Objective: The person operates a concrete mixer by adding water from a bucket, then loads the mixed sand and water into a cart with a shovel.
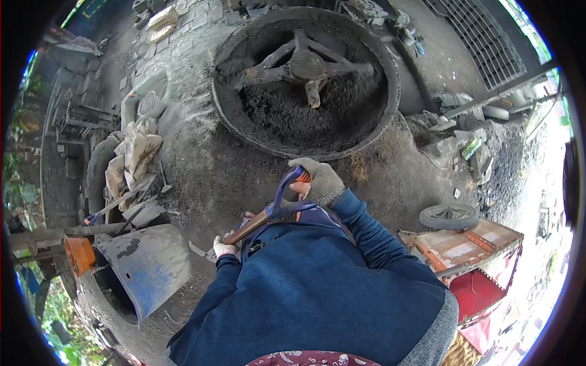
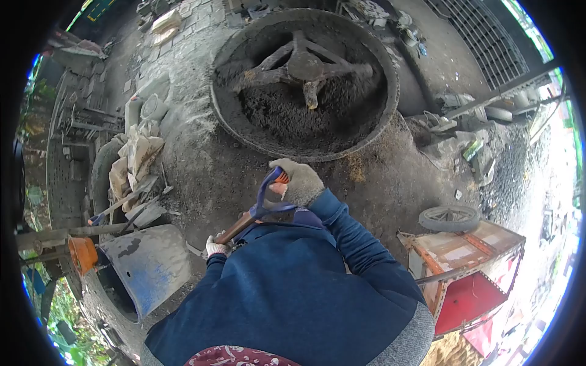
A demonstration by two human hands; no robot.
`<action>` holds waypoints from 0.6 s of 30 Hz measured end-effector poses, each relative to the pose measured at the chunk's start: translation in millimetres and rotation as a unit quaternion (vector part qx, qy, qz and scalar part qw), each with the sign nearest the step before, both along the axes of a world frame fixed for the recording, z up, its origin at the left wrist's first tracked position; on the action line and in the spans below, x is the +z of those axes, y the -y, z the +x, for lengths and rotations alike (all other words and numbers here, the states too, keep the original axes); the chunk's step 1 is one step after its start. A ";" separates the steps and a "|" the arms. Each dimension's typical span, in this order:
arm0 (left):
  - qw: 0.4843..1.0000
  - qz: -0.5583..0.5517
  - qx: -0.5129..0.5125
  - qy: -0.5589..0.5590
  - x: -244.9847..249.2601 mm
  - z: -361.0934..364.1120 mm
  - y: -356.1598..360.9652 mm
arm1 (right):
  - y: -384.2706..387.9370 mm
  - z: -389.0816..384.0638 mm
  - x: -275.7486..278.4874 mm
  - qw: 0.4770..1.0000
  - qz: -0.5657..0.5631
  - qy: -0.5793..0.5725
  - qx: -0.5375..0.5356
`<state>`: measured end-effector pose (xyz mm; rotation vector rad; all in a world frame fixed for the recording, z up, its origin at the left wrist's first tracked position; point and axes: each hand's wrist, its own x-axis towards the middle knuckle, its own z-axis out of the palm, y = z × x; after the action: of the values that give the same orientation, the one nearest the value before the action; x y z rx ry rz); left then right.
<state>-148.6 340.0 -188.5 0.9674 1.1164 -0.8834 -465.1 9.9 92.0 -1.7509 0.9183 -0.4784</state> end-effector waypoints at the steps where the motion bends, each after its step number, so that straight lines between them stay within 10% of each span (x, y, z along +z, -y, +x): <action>1: 1.000 -0.003 0.021 -0.002 -1.0 7.8 -9.1 | -5.8 17.9 9.0 1.000 0.009 0.000 0.022; 10: 0.985 -0.057 0.143 0.075 -30.6 88.9 -136.3 | -138.7 248.8 6.1 0.941 0.094 -0.001 0.326; 18: 0.966 -0.125 0.020 0.226 4.9 137.0 -309.1 | -276.0 399.4 24.1 0.804 0.119 -0.091 0.575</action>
<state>-11.6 649.0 -183.6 0.8750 0.6161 -0.7023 -65.8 286.0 116.2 -1.7811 -0.0947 0.5901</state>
